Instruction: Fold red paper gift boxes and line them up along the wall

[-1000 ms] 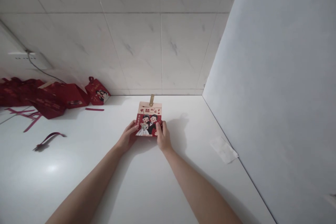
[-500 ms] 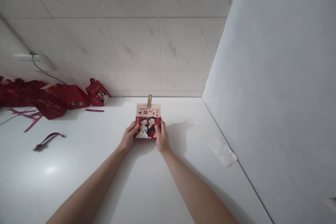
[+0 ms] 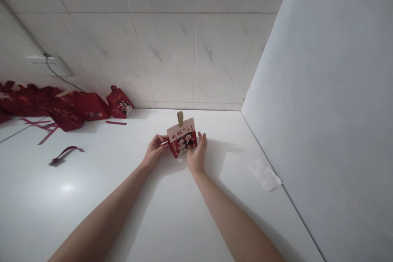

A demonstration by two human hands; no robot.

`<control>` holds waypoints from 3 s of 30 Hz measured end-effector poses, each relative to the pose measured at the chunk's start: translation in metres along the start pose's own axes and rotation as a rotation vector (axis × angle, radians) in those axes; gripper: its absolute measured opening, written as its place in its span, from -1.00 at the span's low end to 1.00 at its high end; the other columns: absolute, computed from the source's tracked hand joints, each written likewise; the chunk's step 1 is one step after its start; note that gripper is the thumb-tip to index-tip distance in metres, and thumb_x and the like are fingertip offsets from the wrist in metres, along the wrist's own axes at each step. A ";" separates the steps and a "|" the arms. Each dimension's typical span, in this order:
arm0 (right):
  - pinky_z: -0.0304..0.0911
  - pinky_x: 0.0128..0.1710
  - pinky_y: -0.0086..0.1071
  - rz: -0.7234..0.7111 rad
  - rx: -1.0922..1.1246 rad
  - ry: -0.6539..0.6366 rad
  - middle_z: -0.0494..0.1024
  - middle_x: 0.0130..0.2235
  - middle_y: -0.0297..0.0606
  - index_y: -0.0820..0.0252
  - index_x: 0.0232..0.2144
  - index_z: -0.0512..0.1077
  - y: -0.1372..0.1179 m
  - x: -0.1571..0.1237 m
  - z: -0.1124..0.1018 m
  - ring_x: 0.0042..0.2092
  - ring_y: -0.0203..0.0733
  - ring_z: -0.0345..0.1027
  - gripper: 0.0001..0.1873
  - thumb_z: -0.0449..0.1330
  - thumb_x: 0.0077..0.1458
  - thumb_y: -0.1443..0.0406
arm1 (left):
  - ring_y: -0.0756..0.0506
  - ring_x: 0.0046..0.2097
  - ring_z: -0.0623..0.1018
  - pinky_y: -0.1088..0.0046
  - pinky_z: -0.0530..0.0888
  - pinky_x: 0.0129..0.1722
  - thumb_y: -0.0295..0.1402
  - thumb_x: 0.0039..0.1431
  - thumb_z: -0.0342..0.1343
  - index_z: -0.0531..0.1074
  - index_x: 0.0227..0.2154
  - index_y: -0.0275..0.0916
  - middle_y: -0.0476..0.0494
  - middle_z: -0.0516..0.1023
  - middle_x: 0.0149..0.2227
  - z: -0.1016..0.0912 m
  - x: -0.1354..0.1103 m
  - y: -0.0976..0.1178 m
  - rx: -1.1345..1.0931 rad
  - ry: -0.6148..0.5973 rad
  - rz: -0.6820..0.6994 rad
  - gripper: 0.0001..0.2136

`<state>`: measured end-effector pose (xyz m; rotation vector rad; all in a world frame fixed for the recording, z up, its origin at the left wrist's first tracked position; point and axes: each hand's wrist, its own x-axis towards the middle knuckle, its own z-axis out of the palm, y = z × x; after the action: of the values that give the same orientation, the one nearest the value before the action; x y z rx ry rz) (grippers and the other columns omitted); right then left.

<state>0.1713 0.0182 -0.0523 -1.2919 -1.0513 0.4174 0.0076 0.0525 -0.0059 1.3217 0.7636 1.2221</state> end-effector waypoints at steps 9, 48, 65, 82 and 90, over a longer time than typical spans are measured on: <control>0.22 -0.08 -0.13 -0.132 -0.265 -0.018 0.32 -0.18 -0.10 0.17 -0.22 0.26 -0.017 -0.003 -0.013 -0.11 -0.03 0.24 -0.68 0.18 0.05 0.11 | -0.08 -0.33 0.41 0.43 0.29 -0.31 -0.38 -0.11 0.19 0.38 -0.39 -0.18 -0.03 0.47 -0.40 0.001 -0.001 -0.010 0.479 0.093 0.092 -0.83; 0.35 -0.29 -0.30 0.216 0.329 -0.123 0.50 -0.09 -0.15 0.13 -0.19 0.30 -0.022 0.003 -0.026 -0.20 -0.14 0.45 -0.58 -0.08 0.19 -0.04 | -0.25 0.00 0.46 0.30 0.35 -0.01 -0.20 0.01 0.24 0.41 -0.03 -0.21 -0.19 0.50 0.00 0.016 -0.002 0.003 -0.019 -0.098 -0.114 -0.56; 0.21 0.04 -0.13 0.203 0.349 -0.248 0.41 0.08 -0.19 0.11 -0.18 0.41 -0.014 0.010 -0.027 0.09 -0.02 0.26 -0.67 0.20 0.03 0.10 | -0.17 -0.22 0.56 0.26 0.44 -0.12 -0.29 -0.08 0.30 0.53 -0.28 -0.27 -0.18 0.59 -0.24 -0.001 0.006 -0.002 -0.168 0.005 -0.241 -0.73; 0.33 -0.03 -0.17 0.371 0.668 -0.284 0.59 -0.14 -0.28 0.12 -0.17 0.50 -0.005 0.017 -0.027 -0.10 -0.08 0.43 -0.64 0.30 -0.04 0.14 | -0.27 0.02 0.47 0.19 0.40 0.02 -0.21 -0.04 0.28 0.52 -0.52 -0.31 -0.26 0.48 0.03 -0.002 0.007 -0.008 -0.002 -0.020 -0.121 -0.77; 0.31 -0.01 -0.17 0.367 0.606 -0.293 0.61 -0.15 -0.25 0.14 -0.22 0.54 -0.008 0.017 -0.030 -0.08 -0.03 0.44 -0.65 0.29 -0.03 0.09 | -0.34 0.12 0.39 0.18 0.37 0.07 -0.18 0.06 0.20 0.60 -0.28 -0.30 -0.26 0.36 0.15 -0.006 0.006 -0.002 0.027 -0.106 -0.166 -0.72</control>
<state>0.2023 0.0116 -0.0356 -0.8805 -0.8253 1.1381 0.0037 0.0599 -0.0072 1.3073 0.7989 1.0056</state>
